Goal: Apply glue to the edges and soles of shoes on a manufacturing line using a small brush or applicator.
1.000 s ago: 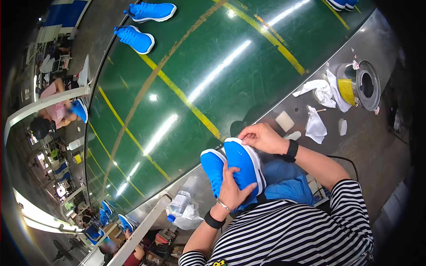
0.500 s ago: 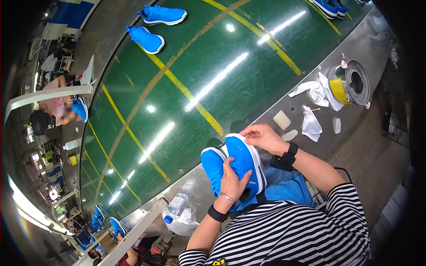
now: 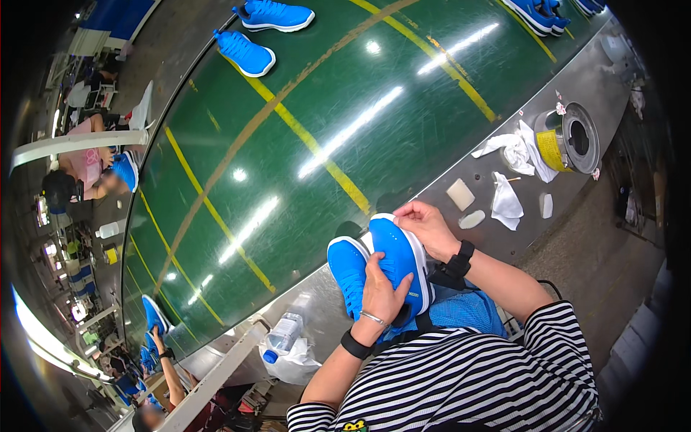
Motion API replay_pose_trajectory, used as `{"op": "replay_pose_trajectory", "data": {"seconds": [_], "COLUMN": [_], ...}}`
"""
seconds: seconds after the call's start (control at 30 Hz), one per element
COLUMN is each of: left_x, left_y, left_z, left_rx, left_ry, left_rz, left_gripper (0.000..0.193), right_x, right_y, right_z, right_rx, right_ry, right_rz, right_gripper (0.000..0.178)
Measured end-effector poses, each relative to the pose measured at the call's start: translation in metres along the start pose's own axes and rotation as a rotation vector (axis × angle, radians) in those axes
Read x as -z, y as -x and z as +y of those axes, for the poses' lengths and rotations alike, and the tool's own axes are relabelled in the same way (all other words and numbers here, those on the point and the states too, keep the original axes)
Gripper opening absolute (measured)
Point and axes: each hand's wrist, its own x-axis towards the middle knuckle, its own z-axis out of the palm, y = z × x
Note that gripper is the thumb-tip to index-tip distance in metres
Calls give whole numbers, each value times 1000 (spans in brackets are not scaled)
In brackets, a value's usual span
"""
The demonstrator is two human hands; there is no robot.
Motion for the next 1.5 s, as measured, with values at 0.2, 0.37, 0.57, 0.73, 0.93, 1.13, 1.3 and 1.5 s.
{"op": "replay_pose_trajectory", "data": {"seconds": [0.2,0.37,0.57,0.73,0.93,1.13,1.3,1.5], "left_x": [2,4,7,6,5,2,-12,-16], "left_y": [2,22,45,55,62,54,37,25], "left_z": [2,6,21,21,22,21,12,8], "left_rx": [10,-40,-225,-268,-264,-185,-147,-100], "left_ry": [21,117,55,55,47,-8,-263,-284], "left_rz": [4,110,253,292,288,204,96,24], "left_gripper": [66,63,62,62,62,64,62,61], "right_x": [14,3,1,-2,-4,2,15,24], "right_y": [5,37,52,62,69,59,45,29], "right_z": [-2,-17,-30,-29,-25,0,15,11], "right_rx": [-54,-84,63,82,85,138,194,382], "right_ry": [-57,-258,-231,-203,-238,-147,364,673], "right_rz": [-216,-304,-419,-415,-392,-258,3,122], "right_gripper": [31,39,40,41,40,35,25,12]}}
